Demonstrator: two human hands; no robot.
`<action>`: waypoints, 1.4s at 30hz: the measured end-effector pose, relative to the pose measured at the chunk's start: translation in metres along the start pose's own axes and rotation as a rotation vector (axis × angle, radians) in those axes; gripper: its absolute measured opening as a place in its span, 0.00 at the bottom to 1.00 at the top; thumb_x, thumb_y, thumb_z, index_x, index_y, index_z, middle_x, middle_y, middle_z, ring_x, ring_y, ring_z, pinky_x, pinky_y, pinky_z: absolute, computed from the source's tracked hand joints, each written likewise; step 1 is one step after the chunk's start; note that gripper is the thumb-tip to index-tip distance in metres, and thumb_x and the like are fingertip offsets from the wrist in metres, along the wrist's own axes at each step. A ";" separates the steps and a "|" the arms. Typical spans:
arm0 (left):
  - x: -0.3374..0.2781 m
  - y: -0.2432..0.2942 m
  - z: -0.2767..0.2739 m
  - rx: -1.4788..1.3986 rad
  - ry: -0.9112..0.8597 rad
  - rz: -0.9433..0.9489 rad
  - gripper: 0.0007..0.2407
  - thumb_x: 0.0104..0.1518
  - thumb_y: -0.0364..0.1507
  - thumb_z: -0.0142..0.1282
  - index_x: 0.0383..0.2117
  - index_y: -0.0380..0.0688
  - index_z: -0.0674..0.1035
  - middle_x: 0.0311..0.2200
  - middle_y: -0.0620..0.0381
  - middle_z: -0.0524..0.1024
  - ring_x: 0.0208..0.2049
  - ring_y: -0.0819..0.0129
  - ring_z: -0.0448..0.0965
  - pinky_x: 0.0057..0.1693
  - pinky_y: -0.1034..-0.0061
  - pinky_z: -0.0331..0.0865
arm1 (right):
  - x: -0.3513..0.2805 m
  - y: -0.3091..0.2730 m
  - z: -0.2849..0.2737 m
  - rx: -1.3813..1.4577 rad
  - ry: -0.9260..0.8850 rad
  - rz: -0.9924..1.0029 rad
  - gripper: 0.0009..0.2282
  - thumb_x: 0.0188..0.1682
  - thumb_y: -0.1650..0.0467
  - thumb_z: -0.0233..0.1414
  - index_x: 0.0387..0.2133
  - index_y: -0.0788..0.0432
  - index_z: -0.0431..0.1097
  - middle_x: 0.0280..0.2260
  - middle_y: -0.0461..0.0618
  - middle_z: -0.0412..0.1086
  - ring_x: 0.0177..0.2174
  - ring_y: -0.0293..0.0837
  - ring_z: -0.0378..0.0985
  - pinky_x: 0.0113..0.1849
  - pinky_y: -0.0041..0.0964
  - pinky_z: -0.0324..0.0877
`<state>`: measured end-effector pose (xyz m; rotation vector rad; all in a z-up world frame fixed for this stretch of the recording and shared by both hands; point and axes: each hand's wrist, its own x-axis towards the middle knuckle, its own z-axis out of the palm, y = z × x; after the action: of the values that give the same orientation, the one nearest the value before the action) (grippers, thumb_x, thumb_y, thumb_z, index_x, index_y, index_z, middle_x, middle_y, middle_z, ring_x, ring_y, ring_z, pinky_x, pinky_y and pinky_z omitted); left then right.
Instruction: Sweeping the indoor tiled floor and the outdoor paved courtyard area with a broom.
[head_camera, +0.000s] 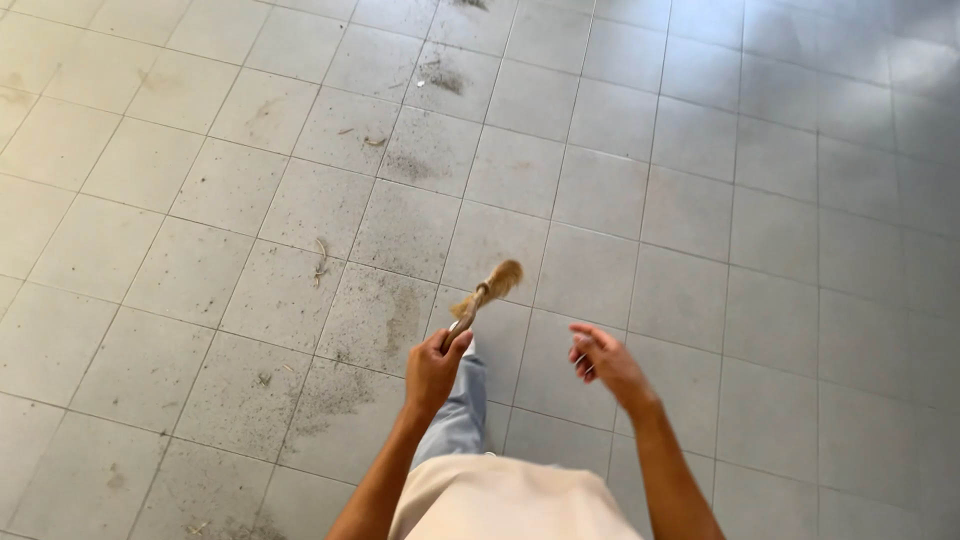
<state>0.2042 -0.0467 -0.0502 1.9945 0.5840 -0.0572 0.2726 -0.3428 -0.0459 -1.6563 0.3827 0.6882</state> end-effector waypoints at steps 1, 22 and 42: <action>0.023 -0.002 0.005 -0.028 0.001 0.018 0.22 0.55 0.51 0.59 0.18 0.46 0.74 0.15 0.43 0.69 0.22 0.47 0.74 0.35 0.62 0.68 | 0.011 -0.014 -0.002 0.008 0.025 -0.025 0.17 0.55 0.66 0.49 0.56 0.61 0.68 0.25 0.56 0.73 0.19 0.44 0.75 0.21 0.35 0.73; 0.503 0.200 0.035 -0.029 -0.063 0.038 0.21 0.59 0.42 0.54 0.14 0.37 0.76 0.11 0.62 0.63 0.16 0.75 0.59 0.25 0.79 0.54 | 0.302 -0.194 -0.176 0.290 0.597 0.078 0.14 0.59 0.71 0.48 0.52 0.68 0.72 0.30 0.59 0.70 0.25 0.48 0.67 0.26 0.41 0.62; 0.990 0.455 0.173 -0.251 0.258 0.015 0.19 0.61 0.37 0.52 0.13 0.37 0.75 0.08 0.59 0.63 0.12 0.72 0.60 0.23 0.77 0.57 | 0.852 -0.692 -0.272 0.094 0.181 -0.100 0.16 0.56 0.70 0.48 0.53 0.64 0.73 0.27 0.52 0.70 0.24 0.42 0.68 0.27 0.36 0.65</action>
<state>1.3062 0.0112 -0.0400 1.7721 0.7042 0.2737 1.4036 -0.3586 -0.0238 -1.6416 0.4510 0.4406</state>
